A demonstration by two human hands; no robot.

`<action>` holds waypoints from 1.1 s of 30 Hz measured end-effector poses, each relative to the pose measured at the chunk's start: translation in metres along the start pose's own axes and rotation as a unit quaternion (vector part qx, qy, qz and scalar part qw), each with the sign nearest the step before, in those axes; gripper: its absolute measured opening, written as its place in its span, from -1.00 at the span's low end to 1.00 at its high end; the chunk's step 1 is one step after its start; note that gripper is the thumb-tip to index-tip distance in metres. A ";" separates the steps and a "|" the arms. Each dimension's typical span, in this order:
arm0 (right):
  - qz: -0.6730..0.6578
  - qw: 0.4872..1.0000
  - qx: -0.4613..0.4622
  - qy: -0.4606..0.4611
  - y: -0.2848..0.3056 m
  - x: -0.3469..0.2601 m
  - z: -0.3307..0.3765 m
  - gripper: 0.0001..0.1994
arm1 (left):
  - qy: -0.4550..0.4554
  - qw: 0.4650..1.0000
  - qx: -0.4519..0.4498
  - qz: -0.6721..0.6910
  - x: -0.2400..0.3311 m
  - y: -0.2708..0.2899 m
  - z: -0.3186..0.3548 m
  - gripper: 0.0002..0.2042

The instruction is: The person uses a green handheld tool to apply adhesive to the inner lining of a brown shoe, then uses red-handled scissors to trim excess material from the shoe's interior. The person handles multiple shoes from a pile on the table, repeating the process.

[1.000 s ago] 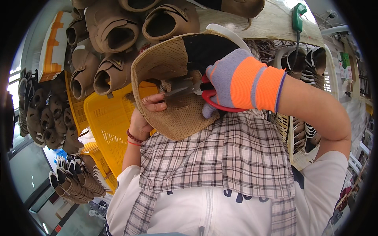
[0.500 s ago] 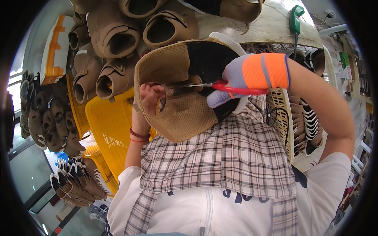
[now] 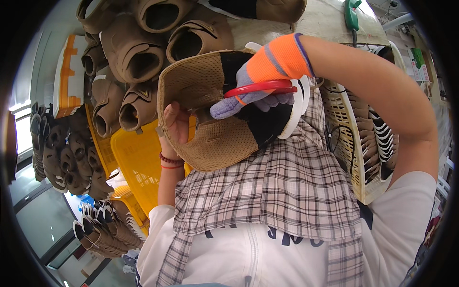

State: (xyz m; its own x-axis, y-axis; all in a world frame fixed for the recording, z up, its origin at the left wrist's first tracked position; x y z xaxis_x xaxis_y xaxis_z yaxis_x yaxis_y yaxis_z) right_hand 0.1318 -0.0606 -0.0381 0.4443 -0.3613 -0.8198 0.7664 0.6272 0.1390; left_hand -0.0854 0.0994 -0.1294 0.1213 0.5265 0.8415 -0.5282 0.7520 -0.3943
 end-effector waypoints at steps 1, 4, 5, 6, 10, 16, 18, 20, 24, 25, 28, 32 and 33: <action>0.001 1.000 -0.003 0.005 0.001 0.000 -0.001 -0.57 | 0.024 0.998 0.010 0.053 -0.005 0.007 0.000 -0.72; 0.000 1.000 0.009 -0.002 0.002 0.001 -0.004 -0.53 | 0.047 0.994 0.015 0.101 -0.004 0.004 -0.001 -0.73; 0.001 1.000 0.014 -0.007 0.003 0.001 -0.005 -0.52 | 0.046 0.994 0.014 0.102 -0.001 0.001 0.000 -0.73; 0.006 1.000 0.009 -0.012 0.003 0.001 -0.006 -0.50 | 0.044 0.994 0.013 0.103 0.001 -0.002 0.001 -0.74; 0.014 0.998 0.039 -0.042 0.002 -0.012 -0.001 -0.45 | 0.030 0.995 0.037 0.089 -0.005 0.005 0.002 -0.72; 0.193 0.972 0.110 -0.080 -0.009 -0.031 0.003 -0.35 | 0.034 0.991 0.085 0.095 -0.012 0.016 0.000 -0.71; 0.236 0.960 0.143 -0.051 -0.019 -0.036 0.009 -0.27 | 0.016 0.995 0.026 0.091 -0.013 0.017 -0.003 -0.73; 0.191 0.972 0.106 -0.083 -0.021 -0.026 0.015 -0.27 | -0.016 0.988 -0.134 0.074 -0.007 0.013 -0.010 -0.76; 0.065 0.994 0.065 -0.055 -0.027 0.020 0.030 -0.33 | -0.023 0.985 -0.133 0.111 -0.015 0.010 -0.012 -0.76; 0.028 0.997 0.054 -0.050 -0.029 0.027 0.034 -0.36 | -0.011 0.991 -0.077 0.111 -0.020 0.010 -0.008 -0.74; -0.032 0.996 0.068 0.041 -0.037 0.057 0.049 -0.52 | -0.062 0.979 0.092 -0.172 -0.010 0.011 -0.004 -0.85; -0.145 0.932 0.296 0.147 -0.047 0.041 0.082 -0.48 | -0.068 0.982 0.160 -0.076 0.035 -0.012 -0.002 -0.78; -0.210 0.882 0.372 0.197 -0.053 0.026 0.089 -0.45 | -0.040 0.983 0.171 0.053 0.048 -0.021 -0.004 -0.73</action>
State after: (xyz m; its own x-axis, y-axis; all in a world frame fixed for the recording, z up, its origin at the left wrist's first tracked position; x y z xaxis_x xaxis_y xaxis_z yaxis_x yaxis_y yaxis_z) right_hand 0.1447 -0.1646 -0.0174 -0.0350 -0.0933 -0.9950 0.9827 -0.1844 -0.0173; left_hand -0.0651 0.1101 -0.0823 -0.0091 0.5508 0.8346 -0.7872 0.5108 -0.3457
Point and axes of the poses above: each hand's wrist, its own z-axis away from the middle knuckle, its own y-axis out of the back of the hand, x = y × z, the point moved 3 cm from there along -z, towards the middle knuckle, and after that the axes turned 14 degrees about y, right-handed, at the moved point
